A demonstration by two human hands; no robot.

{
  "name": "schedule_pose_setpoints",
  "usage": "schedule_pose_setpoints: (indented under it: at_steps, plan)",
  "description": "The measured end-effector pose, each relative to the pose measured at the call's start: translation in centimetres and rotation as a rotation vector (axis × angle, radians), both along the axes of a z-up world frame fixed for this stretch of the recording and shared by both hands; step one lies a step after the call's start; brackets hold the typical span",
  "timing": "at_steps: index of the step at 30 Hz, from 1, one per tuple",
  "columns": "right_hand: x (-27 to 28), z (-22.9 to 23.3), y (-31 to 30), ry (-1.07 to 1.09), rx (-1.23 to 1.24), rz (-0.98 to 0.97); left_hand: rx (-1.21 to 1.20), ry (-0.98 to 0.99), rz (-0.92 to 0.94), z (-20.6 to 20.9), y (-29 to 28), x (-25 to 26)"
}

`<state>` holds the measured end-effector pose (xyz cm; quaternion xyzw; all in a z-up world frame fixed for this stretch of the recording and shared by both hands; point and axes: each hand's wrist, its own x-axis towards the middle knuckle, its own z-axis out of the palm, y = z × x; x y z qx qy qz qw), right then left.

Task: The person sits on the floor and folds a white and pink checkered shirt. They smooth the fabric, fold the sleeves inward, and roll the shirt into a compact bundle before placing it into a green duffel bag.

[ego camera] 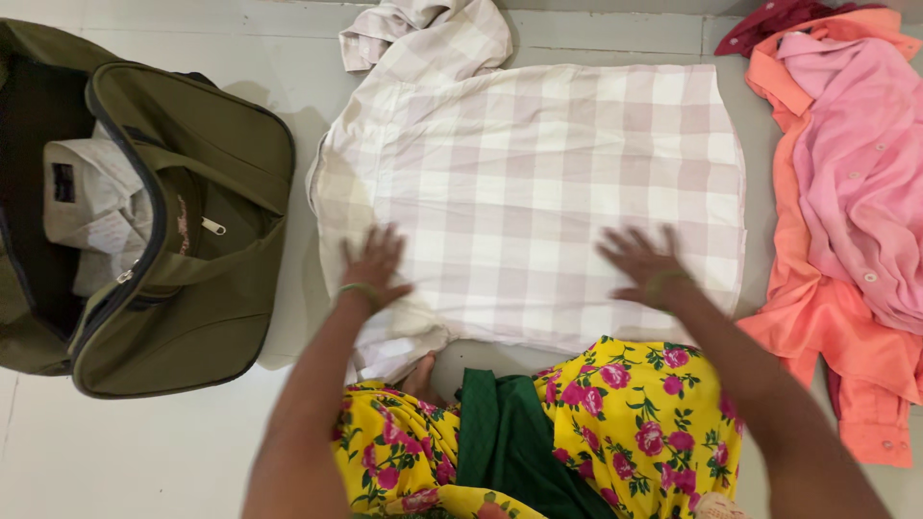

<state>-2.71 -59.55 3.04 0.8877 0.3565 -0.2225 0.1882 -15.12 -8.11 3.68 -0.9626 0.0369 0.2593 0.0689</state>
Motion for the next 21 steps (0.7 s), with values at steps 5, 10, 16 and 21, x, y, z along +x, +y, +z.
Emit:
schedule_pose_setpoints:
  at_steps: [5, 10, 16, 21]
  plan:
    - [-1.4, -2.9, -13.8, -0.047, -0.085, -0.342, 0.258, 0.136, 0.134, -0.4, 9.7, -6.4]
    - [-2.0, -3.9, -18.0, -0.089, -0.189, -0.487, 0.240, -0.053, 0.039, -1.3, 11.5, -6.9]
    - [0.5, -3.4, -6.2, -0.090, 0.295, -0.255, -0.060, -0.300, -0.006, -2.9, 4.7, 2.2]
    - [-1.1, -2.2, 11.7, 0.107, 0.288, -0.156, -0.221, -0.230, -0.127, -2.9, -9.2, 7.8]
